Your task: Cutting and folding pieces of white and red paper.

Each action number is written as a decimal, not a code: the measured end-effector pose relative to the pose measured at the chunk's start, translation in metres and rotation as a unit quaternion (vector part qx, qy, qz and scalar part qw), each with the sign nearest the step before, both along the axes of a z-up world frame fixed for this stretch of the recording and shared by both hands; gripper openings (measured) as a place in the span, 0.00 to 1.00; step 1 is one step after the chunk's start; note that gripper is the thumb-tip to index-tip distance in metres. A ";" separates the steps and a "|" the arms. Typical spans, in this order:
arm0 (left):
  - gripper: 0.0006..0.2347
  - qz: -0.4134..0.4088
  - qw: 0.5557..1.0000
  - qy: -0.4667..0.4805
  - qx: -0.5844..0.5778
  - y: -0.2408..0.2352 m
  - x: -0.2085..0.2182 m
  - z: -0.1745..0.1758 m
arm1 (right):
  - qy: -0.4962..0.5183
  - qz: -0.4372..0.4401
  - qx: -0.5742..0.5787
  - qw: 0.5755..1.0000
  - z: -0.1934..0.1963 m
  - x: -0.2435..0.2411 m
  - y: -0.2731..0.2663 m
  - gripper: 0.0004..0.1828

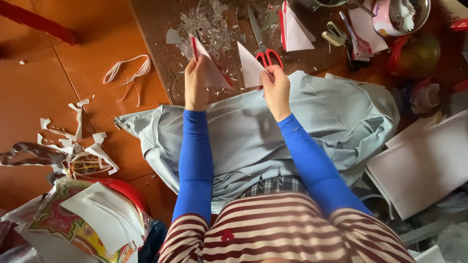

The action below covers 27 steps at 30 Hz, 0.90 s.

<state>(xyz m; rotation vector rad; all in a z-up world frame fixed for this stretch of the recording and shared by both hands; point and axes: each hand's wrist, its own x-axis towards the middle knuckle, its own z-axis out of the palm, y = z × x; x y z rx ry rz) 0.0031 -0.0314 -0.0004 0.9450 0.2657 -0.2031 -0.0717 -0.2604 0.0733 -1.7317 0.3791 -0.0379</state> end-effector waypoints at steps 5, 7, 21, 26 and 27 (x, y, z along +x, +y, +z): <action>0.10 -0.178 0.983 0.035 0.011 -0.018 -0.016 0.057 | -0.008 0.025 -0.054 0.998 -0.011 0.008 0.008 0.08; 0.11 -0.231 0.972 0.021 0.031 -0.032 -0.020 0.037 | 0.043 0.048 -0.013 0.998 -0.010 0.008 0.013 0.09; 0.12 -0.137 0.987 -0.014 0.079 -0.050 -0.016 0.019 | -0.132 0.142 -0.177 0.965 -0.063 0.054 -0.046 0.08; 0.19 -0.077 0.966 -0.130 0.208 -0.048 -0.012 0.021 | 0.038 0.080 -0.349 0.933 -0.091 0.117 -0.153 0.13; 0.24 -0.045 0.946 -0.183 0.263 -0.050 -0.008 0.021 | 0.020 0.081 -0.399 0.913 -0.109 0.128 -0.175 0.14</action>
